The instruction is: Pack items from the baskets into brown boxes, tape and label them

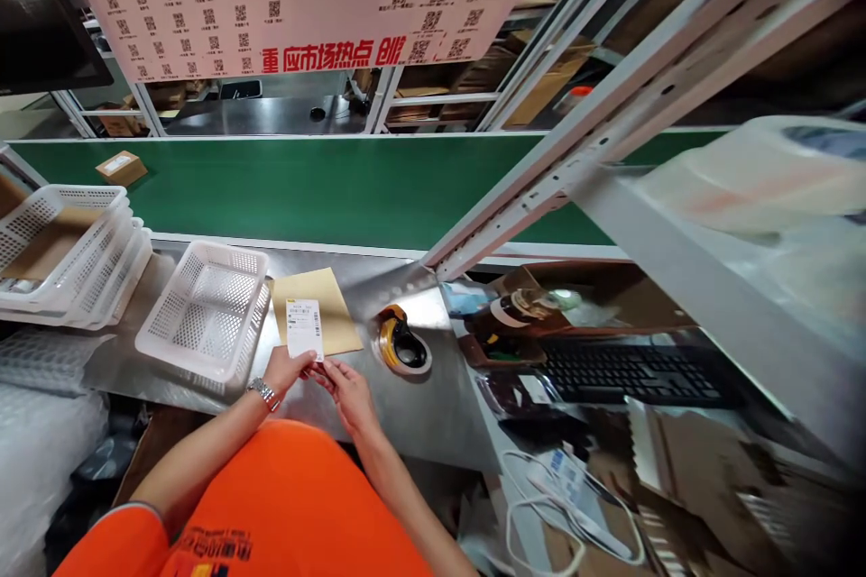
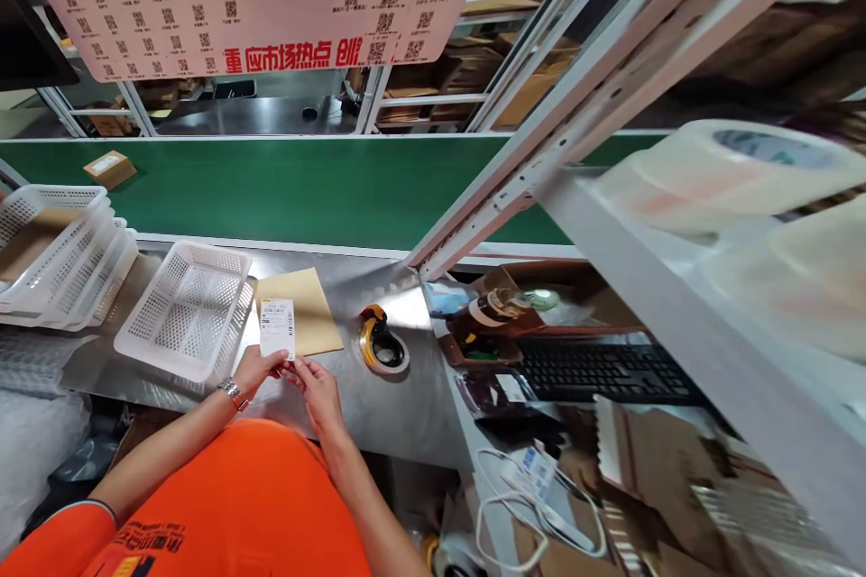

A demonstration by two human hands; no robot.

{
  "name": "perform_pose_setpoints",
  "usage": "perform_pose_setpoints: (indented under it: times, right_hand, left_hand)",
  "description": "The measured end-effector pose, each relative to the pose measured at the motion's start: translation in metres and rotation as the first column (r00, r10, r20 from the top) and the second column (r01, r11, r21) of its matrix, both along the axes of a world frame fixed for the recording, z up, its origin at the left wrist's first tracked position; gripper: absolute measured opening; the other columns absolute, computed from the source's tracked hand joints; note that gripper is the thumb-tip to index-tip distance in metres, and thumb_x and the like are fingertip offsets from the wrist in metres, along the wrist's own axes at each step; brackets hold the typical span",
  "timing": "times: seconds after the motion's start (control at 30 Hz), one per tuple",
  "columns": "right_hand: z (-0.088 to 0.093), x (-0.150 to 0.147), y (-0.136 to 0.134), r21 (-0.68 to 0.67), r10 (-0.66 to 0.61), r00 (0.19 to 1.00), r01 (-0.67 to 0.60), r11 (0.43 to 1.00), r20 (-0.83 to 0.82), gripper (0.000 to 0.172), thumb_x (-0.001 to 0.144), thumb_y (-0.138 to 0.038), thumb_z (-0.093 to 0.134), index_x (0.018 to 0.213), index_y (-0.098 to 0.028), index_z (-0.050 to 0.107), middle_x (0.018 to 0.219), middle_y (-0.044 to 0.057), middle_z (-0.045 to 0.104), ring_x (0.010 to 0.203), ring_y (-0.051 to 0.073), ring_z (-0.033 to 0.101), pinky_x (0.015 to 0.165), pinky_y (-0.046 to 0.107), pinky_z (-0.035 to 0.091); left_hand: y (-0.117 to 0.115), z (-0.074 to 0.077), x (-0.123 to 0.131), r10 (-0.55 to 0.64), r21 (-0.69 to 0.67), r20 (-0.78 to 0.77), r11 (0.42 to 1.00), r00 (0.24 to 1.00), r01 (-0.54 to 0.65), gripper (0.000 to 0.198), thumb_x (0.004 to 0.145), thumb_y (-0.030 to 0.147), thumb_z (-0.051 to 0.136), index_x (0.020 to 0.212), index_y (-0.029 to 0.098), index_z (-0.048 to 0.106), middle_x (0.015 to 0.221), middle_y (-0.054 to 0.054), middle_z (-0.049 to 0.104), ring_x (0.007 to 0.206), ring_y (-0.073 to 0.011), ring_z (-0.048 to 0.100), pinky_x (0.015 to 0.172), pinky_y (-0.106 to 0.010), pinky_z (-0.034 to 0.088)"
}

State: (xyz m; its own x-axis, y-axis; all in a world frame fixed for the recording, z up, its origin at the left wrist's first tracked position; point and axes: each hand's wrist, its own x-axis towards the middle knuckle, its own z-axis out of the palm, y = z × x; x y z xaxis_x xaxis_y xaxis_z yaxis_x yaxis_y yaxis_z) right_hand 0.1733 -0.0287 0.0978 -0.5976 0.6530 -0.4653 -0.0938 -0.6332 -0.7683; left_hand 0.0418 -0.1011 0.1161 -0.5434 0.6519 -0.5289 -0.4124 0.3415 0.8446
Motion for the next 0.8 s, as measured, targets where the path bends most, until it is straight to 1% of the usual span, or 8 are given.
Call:
perform_pose_setpoints:
  times: [0.3,0.5,0.57,0.6,0.67,0.7,0.73,0.8]
  right_hand:
    - [-0.005,0.006,-0.001,0.028,0.007,1.0,-0.007,1.0,0.026,0.057,0.055,-0.066,0.102,0.089,-0.023,0.087,0.086,0.007,0.086,0.091,0.029,0.082,0.089,0.042,0.064]
    - [-0.009,0.009,0.001,0.127,0.019,0.993,-0.033,0.991,0.112,0.064,0.055,-0.076,0.097,0.088,-0.023,0.088,0.09,0.009,0.087,0.093,0.03,0.08,0.082,0.04,0.061]
    - [-0.011,0.008,0.003,0.168,-0.003,0.989,-0.022,0.986,0.147,0.068,0.053,-0.081,0.095,0.086,-0.022,0.087,0.092,0.011,0.087,0.094,0.032,0.08,0.079,0.04,0.06]
    - [-0.012,0.008,0.004,0.18,-0.019,0.987,-0.01,0.984,0.16,0.07,0.052,-0.082,0.094,0.085,-0.022,0.087,0.093,0.012,0.087,0.094,0.032,0.079,0.078,0.04,0.06]
    - [-0.014,0.007,0.006,0.194,-0.05,0.983,0.014,0.981,0.179,0.072,0.05,-0.085,0.093,0.084,-0.021,0.086,0.092,0.013,0.086,0.093,0.033,0.079,0.076,0.04,0.06]
    - [-0.014,0.007,0.007,0.204,-0.058,0.981,0.019,0.979,0.185,0.073,0.05,-0.085,0.092,0.084,-0.021,0.086,0.092,0.012,0.086,0.092,0.033,0.078,0.075,0.04,0.059]
    - [-0.014,0.007,0.008,0.22,-0.058,0.98,0.015,0.975,0.19,0.072,0.052,-0.086,0.091,0.084,-0.021,0.086,0.09,0.012,0.086,0.091,0.032,0.078,0.075,0.039,0.059]
    - [-0.014,0.009,0.009,0.27,-0.047,0.978,-0.009,0.963,0.201,0.071,0.058,-0.088,0.086,0.083,-0.021,0.086,0.088,0.011,0.085,0.088,0.03,0.076,0.075,0.039,0.059]
  left_hand:
    - [-0.001,0.001,0.004,0.003,-0.004,0.044,1.0,0.999,-0.003,0.019,0.083,0.028,0.086,0.082,0.011,0.078,0.07,-0.007,0.076,0.057,-0.0147,0.065,0.057,-0.025,0.048]
    - [-0.001,-0.007,0.005,-0.089,-0.037,-0.004,0.995,0.996,0.089,0.019,0.094,0.028,0.074,0.09,0.01,0.079,0.081,-0.012,0.08,0.067,-0.019,0.072,0.064,-0.029,0.054]
    - [-0.002,-0.01,0.004,-0.103,-0.078,-0.127,0.993,0.987,0.094,0.022,0.092,0.027,0.077,0.105,0.009,0.079,0.097,-0.016,0.082,0.082,-0.0234,0.077,0.075,-0.033,0.059]
    - [-0.003,-0.012,0.004,-0.08,-0.092,-0.24,0.994,0.968,0.059,0.031,0.088,0.026,0.081,0.115,0.01,0.077,0.109,-0.018,0.082,0.094,-0.0267,0.079,0.084,-0.037,0.061]
    - [-0.006,-0.012,0.002,-0.022,-0.048,-0.501,0.999,0.865,-0.002,0.054,0.08,0.022,0.088,0.131,0.012,0.074,0.136,-0.021,0.075,0.124,-0.0331,0.073,0.106,-0.045,0.058]
    - [-0.007,-0.012,0.001,-0.019,-0.002,-0.603,1.0,0.798,0.022,0.055,0.079,0.021,0.089,0.132,0.013,0.075,0.142,-0.022,0.072,0.133,-0.0345,0.068,0.113,-0.047,0.055]
    - [-0.008,-0.011,0.0,-0.047,0.04,-0.668,0.994,0.743,0.099,0.047,0.082,0.023,0.087,0.127,0.014,0.078,0.142,-0.022,0.072,0.136,-0.0345,0.066,0.116,-0.047,0.053]
    - [-0.008,-0.009,-0.001,-0.177,0.07,-0.708,0.946,0.684,0.317,0.022,0.093,0.028,0.077,0.108,0.016,0.085,0.125,-0.019,0.079,0.123,-0.0321,0.073,0.11,-0.045,0.055]
